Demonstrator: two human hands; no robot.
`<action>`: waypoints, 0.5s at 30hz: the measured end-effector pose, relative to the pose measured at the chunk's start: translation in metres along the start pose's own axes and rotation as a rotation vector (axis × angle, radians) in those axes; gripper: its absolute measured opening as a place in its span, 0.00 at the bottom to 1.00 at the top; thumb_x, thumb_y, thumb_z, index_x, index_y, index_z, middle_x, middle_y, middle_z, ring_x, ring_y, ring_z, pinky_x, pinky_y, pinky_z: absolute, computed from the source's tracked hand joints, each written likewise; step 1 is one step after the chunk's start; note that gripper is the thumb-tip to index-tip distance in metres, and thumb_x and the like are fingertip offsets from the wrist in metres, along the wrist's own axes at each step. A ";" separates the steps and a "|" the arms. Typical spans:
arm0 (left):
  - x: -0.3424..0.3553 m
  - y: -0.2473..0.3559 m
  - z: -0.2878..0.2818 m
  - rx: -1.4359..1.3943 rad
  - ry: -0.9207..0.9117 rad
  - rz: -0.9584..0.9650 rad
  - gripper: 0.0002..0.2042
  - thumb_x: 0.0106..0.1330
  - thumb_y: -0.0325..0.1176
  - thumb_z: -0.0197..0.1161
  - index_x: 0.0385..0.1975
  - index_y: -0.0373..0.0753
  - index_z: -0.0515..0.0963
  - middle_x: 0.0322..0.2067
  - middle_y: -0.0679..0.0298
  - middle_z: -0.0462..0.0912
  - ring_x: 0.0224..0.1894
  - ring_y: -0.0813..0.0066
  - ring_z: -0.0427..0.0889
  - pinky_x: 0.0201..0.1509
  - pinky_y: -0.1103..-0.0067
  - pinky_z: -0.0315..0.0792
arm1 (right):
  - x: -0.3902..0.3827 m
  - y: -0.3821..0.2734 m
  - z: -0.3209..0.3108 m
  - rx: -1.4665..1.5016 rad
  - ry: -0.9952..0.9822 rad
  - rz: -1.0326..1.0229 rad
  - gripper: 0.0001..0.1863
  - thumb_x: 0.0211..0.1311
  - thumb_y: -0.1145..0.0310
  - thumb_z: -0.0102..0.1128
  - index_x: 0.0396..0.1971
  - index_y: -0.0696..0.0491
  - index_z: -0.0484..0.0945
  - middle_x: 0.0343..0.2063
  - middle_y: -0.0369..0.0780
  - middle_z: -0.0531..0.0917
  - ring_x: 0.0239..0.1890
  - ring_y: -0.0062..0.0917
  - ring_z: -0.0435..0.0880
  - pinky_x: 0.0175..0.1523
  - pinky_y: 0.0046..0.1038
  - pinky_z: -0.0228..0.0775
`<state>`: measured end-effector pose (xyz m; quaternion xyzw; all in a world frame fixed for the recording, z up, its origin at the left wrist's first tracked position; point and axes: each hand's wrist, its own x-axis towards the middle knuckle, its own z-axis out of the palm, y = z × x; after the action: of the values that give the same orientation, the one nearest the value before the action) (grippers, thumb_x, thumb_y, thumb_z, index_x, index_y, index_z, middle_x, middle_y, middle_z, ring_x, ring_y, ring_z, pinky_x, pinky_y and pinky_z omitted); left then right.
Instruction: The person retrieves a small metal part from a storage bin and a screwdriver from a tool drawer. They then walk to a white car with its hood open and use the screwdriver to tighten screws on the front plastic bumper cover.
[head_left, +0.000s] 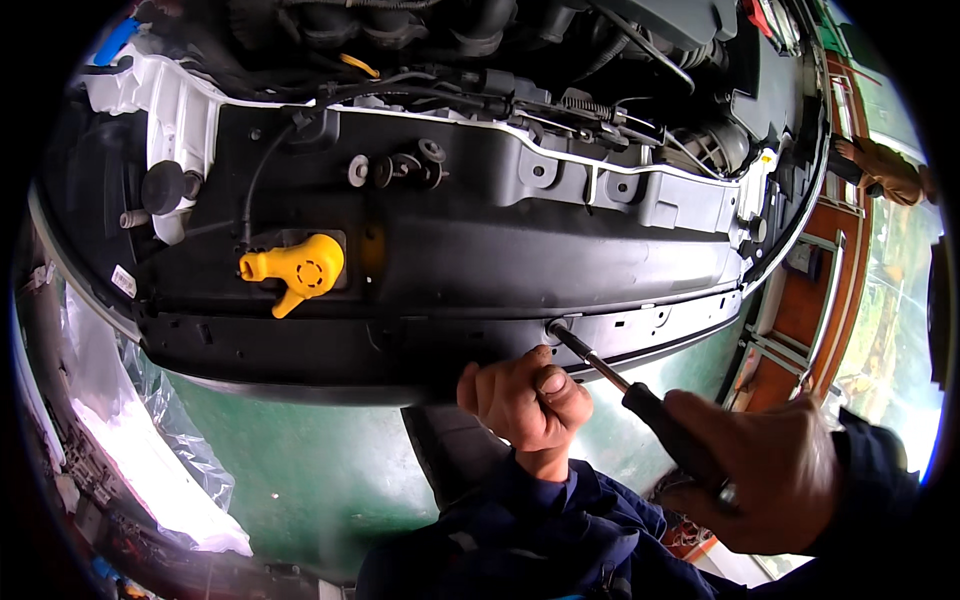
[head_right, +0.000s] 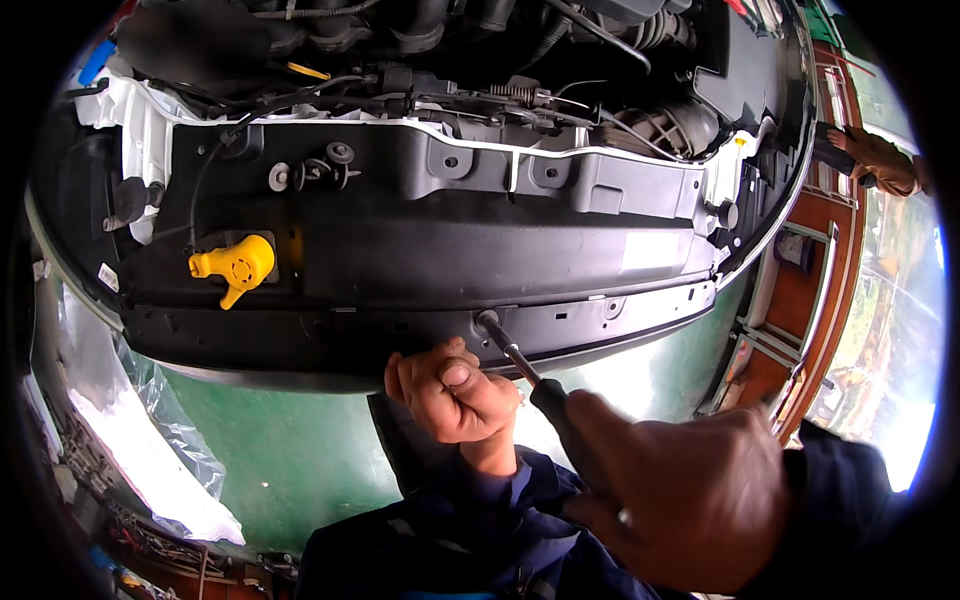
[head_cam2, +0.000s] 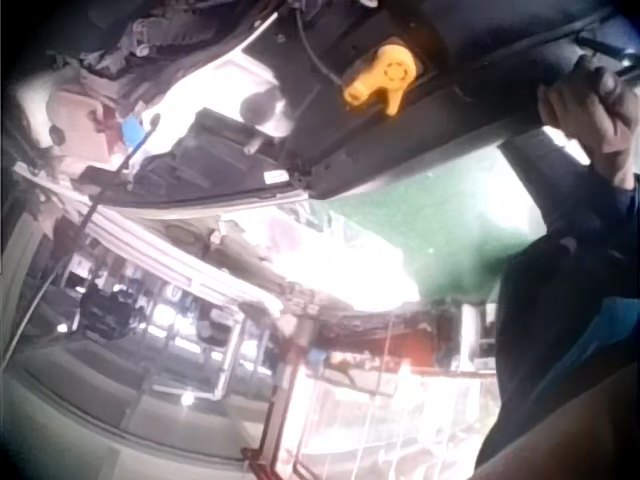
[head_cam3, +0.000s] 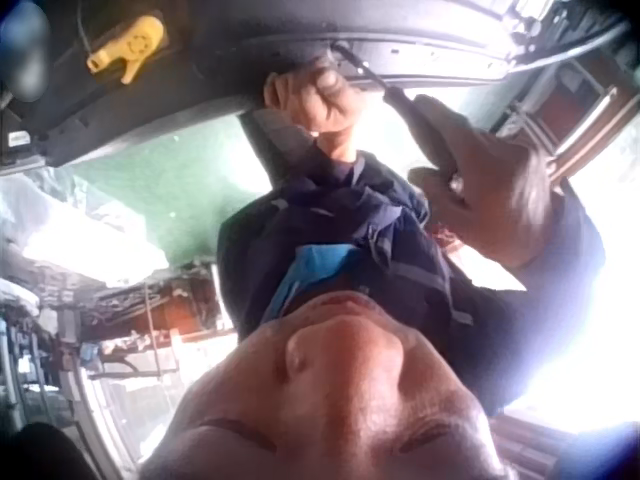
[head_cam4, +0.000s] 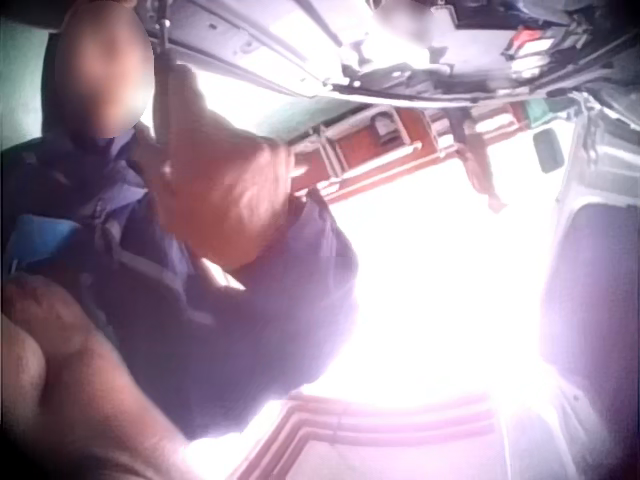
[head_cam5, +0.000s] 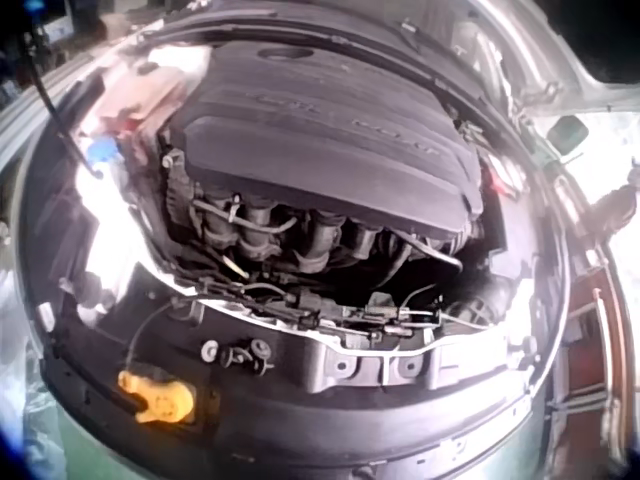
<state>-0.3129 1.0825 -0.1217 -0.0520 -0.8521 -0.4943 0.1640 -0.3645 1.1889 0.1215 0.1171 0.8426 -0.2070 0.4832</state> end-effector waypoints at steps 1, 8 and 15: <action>-0.001 0.001 -0.001 0.001 -0.019 -0.012 0.18 0.76 0.38 0.44 0.22 0.39 0.72 0.12 0.73 0.68 0.18 0.77 0.67 0.54 0.71 0.63 | -0.008 0.005 0.012 0.173 0.082 0.081 0.34 0.50 0.64 0.76 0.55 0.63 0.71 0.18 0.38 0.79 0.20 0.24 0.83 0.26 0.26 0.71; 0.001 -0.001 -0.003 0.034 -0.052 -0.019 0.18 0.76 0.40 0.43 0.23 0.40 0.72 0.13 0.73 0.68 0.19 0.76 0.69 0.55 0.71 0.63 | 0.002 -0.008 -0.003 -0.095 -0.012 0.014 0.31 0.54 0.67 0.71 0.54 0.66 0.71 0.22 0.43 0.81 0.24 0.28 0.85 0.27 0.27 0.72; 0.001 -0.001 -0.009 0.022 -0.099 -0.010 0.18 0.76 0.39 0.44 0.22 0.42 0.71 0.16 0.72 0.72 0.21 0.75 0.71 0.56 0.71 0.63 | 0.027 -0.011 -0.021 -0.146 -0.472 0.082 0.25 0.59 0.68 0.62 0.53 0.66 0.71 0.15 0.37 0.77 0.11 0.24 0.76 0.16 0.30 0.62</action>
<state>-0.3116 1.0741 -0.1177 -0.0703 -0.8648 -0.4826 0.1194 -0.3989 1.1886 0.1102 0.0646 0.7137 -0.1476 0.6817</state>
